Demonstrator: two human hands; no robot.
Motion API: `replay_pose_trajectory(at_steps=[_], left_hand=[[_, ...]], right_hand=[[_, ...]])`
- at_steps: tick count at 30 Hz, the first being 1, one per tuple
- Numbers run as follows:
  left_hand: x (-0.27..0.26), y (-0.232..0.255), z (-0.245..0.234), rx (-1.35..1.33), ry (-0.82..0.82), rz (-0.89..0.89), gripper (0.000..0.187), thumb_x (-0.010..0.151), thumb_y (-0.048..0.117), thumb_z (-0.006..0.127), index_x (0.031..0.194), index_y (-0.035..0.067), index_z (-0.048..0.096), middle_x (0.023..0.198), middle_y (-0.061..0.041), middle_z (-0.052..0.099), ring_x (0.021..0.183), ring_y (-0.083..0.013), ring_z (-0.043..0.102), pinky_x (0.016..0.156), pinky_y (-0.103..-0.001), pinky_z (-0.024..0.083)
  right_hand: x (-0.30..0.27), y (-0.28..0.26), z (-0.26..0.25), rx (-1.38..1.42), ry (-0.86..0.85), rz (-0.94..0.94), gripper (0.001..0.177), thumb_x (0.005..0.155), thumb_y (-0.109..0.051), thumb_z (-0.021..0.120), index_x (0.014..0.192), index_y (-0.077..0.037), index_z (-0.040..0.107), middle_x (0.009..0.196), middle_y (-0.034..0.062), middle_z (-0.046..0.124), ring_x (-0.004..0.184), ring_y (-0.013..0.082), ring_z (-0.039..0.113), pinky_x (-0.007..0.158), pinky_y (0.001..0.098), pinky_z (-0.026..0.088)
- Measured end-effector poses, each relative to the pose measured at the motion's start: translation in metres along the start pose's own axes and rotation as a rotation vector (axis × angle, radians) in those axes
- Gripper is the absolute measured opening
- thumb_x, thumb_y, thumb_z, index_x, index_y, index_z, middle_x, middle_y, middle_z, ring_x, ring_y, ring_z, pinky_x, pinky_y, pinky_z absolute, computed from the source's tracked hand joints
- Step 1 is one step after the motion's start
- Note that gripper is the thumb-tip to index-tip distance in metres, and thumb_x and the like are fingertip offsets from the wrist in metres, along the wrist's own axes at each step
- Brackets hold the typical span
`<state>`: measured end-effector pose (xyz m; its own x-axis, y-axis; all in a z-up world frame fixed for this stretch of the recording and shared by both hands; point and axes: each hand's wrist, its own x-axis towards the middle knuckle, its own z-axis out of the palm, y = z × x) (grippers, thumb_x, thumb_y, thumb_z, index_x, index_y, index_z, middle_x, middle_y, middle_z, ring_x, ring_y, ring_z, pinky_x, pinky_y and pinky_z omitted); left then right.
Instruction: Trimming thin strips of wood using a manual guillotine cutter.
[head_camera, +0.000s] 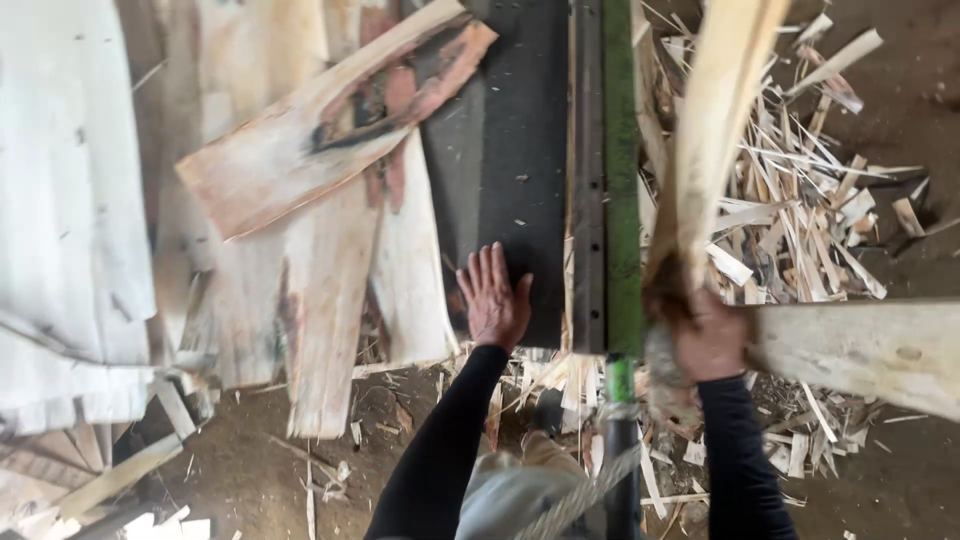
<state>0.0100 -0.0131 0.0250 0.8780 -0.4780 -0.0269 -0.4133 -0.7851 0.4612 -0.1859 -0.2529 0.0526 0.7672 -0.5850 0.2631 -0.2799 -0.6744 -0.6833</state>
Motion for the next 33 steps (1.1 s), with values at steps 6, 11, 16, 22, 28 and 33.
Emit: replay_pose_trajectory(at_steps=[6, 11, 16, 22, 28, 33], left_hand=[[-0.017, -0.017, 0.004, -0.187, 0.087, 0.088, 0.076, 0.104, 0.046, 0.052, 0.16, 0.001, 0.026, 0.164, -0.024, 0.031, 0.155, -0.0439, 0.02, 0.126, -0.061, 0.013], [-0.023, -0.04, -0.034, -0.453, 0.097, 0.131, 0.075, 0.106, 0.041, 0.055, 0.163, 0.004, 0.024, 0.167, -0.027, 0.021, 0.156, -0.0431, 0.019, 0.125, -0.06, 0.021], [-0.016, -0.113, -0.115, -1.037, 0.395, -0.006, 0.064, 0.103, 0.013, 0.058, 0.16, 0.005, 0.032, 0.163, -0.021, 0.042, 0.137, -0.0322, 0.049, 0.116, -0.045, 0.045], [-0.011, -0.215, -0.187, -0.618, 0.533, -0.379, 0.052, 0.107, 0.018, 0.064, 0.154, 0.006, 0.047, 0.146, -0.023, 0.059, 0.135, -0.033, 0.06, 0.111, -0.043, 0.05], [0.015, -0.19, -0.076, -0.104, 0.011, -0.192, 0.075, 0.1, 0.046, 0.061, 0.153, -0.002, 0.039, 0.159, -0.029, 0.033, 0.147, -0.0446, 0.029, 0.118, -0.058, 0.023], [0.032, -0.129, -0.07, 0.012, -0.106, -0.251, 0.084, 0.094, 0.053, 0.064, 0.152, -0.002, 0.04, 0.158, -0.024, 0.039, 0.147, -0.043, 0.033, 0.118, -0.06, 0.026]], right_hand=[[0.074, -0.18, -0.123, 0.366, -0.113, 0.146, 0.013, 0.102, -0.012, 0.069, 0.113, -0.006, 0.07, 0.101, 0.0105, 0.077, 0.075, 0.0203, 0.068, 0.066, 0.0348, 0.057], [0.125, -0.232, -0.122, 0.896, -0.121, -0.068, 0.018, 0.104, -0.007, 0.073, 0.121, -0.005, 0.068, 0.115, 0.0065, 0.073, 0.098, 0.0159, 0.072, 0.094, 0.0334, 0.061], [0.123, -0.249, -0.03, 1.038, -0.524, 0.188, 0.02, 0.107, -0.016, 0.074, 0.118, -0.003, 0.066, 0.101, 0.0013, 0.061, 0.089, 0.0098, 0.063, 0.081, 0.0286, 0.057], [0.089, -0.244, -0.057, 0.43, -0.479, 0.224, 0.029, 0.098, -0.023, 0.066, 0.119, -0.002, 0.068, 0.093, 0.0104, 0.071, 0.071, 0.0126, 0.069, 0.062, 0.025, 0.061], [0.007, -0.172, -0.054, 0.799, 0.107, 0.379, 0.017, 0.105, -0.016, 0.067, 0.115, -0.002, 0.068, 0.097, 0.0114, 0.069, 0.074, 0.0165, 0.067, 0.062, 0.0295, 0.058], [-0.1, -0.021, 0.0, 0.967, 0.222, 0.648, 0.02, 0.107, -0.021, 0.068, 0.107, 0.0, 0.068, 0.1, 0.0115, 0.07, 0.079, 0.0175, 0.065, 0.069, 0.0324, 0.059]])
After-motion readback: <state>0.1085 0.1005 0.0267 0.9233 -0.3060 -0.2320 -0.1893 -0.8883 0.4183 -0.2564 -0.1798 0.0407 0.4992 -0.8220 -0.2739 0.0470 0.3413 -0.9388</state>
